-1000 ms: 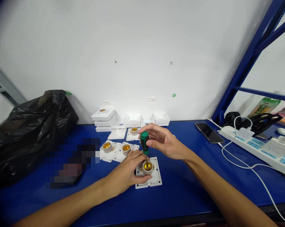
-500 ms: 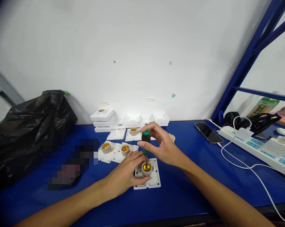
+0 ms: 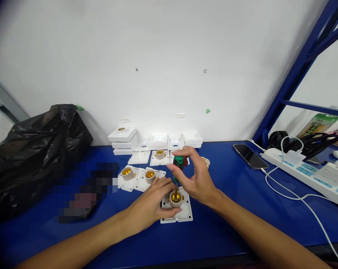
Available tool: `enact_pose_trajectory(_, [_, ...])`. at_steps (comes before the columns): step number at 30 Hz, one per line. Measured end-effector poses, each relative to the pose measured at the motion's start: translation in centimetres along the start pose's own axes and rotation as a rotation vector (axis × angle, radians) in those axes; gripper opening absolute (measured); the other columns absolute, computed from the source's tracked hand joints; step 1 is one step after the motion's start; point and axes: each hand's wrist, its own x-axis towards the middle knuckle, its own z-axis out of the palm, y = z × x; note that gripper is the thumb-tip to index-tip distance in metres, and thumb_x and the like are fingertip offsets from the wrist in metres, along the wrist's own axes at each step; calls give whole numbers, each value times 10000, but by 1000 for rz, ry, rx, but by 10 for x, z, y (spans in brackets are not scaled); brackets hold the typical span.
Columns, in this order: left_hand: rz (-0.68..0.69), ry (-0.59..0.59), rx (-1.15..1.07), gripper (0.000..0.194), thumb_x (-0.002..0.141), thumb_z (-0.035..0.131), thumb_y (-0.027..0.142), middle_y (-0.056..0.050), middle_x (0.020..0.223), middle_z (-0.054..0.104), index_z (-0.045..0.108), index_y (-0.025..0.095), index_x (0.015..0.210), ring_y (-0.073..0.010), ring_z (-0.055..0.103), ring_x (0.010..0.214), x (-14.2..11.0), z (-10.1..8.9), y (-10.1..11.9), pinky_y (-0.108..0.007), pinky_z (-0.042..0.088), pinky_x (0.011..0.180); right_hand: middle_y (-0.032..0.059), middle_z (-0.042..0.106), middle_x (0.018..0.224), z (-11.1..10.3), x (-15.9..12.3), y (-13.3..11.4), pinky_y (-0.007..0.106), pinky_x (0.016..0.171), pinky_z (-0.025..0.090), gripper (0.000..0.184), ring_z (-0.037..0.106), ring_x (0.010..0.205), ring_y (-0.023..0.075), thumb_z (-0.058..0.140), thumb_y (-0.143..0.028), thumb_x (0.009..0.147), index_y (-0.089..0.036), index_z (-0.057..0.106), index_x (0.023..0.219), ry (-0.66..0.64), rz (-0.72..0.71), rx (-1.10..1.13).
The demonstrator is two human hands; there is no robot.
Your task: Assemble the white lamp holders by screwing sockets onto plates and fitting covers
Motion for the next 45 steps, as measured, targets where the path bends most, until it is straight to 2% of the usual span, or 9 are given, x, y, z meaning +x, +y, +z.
enact_pose_trajectory(3, [-2, 8, -1, 301, 843, 816, 378, -32, 1069, 658, 619, 215, 1001, -264, 610, 1027, 0, 0, 0, -421, 414, 1004, -18, 575, 868, -1, -1, 2, 344, 667, 461, 291, 512, 730, 166, 738, -262, 910, -333, 613, 1163, 50, -53, -37])
enact_pose_trajectory(9, [6, 10, 5, 333, 836, 830, 349, -67, 1156, 673, 654, 198, 1076, -284, 607, 1075, 0, 0, 0, -435, 428, 1007, 50, 683, 1189, -3, -2, -9, 436, 901, 526, 378, 628, 1051, 224, 534, -240, 1032, -340, 541, 1397, -236, -9, 35])
enact_pose_trajectory(11, [11, 8, 2, 338, 847, 817, 353, -72, 1187, 668, 661, 210, 1111, -293, 601, 1095, 0, 0, 0, -444, 431, 1012, 49, 686, 1166, 0, -3, -11, 433, 888, 535, 374, 637, 1027, 224, 555, -243, 1022, -344, 555, 1382, -213, 5, 65])
enact_pose_trajectory(18, [4, -10, -9, 355, 843, 819, 349, -64, 1167, 669, 657, 222, 1132, -296, 605, 1093, 0, -1, 0, -455, 437, 1016, 11, 603, 967, 9, -6, 2, 378, 775, 539, 349, 597, 852, 191, 699, -254, 932, -332, 580, 1251, 29, -30, -3])
enact_pose_trajectory(21, [-5, -2, -14, 315, 844, 821, 344, -63, 1155, 667, 655, 208, 1075, -283, 603, 1059, 0, -1, 1, -451, 437, 1013, 29, 630, 1047, 4, -6, 3, 390, 815, 559, 397, 629, 923, 206, 657, -256, 964, -345, 535, 1331, -28, -68, -61])
enact_pose_trajectory(25, [14, -1, -18, 363, 854, 811, 327, -58, 1175, 659, 646, 230, 1162, -282, 596, 1080, -1, -2, 1, -452, 431, 1027, 69, 653, 1242, -3, -7, -1, 452, 931, 563, 546, 646, 1088, 250, 591, -216, 993, -357, 416, 1490, -162, -191, -152])
enact_pose_trajectory(31, [27, 5, -4, 352, 852, 816, 323, -38, 1130, 658, 634, 225, 1136, -266, 602, 1052, -1, -2, 1, -439, 435, 1008, 83, 624, 1331, -2, -11, -4, 453, 885, 599, 718, 656, 1090, 266, 621, -188, 956, -372, 302, 1572, -138, -205, -158])
enact_pose_trajectory(38, [36, -2, -18, 350, 853, 817, 304, -36, 1124, 656, 629, 214, 1134, -263, 595, 1060, -2, -2, 1, -438, 428, 1022, 76, 611, 1381, -2, -10, -4, 431, 1011, 559, 680, 624, 1224, 256, 615, -174, 959, -348, 336, 1554, -171, -185, -127])
enact_pose_trajectory(45, [15, -9, 4, 333, 857, 813, 318, -59, 1168, 668, 643, 215, 1125, -287, 607, 1097, -1, -3, 3, -463, 418, 1039, 68, 688, 1228, -6, -5, -7, 365, 869, 582, 423, 675, 1011, 201, 487, -227, 1041, -288, 488, 1460, -197, -196, -108])
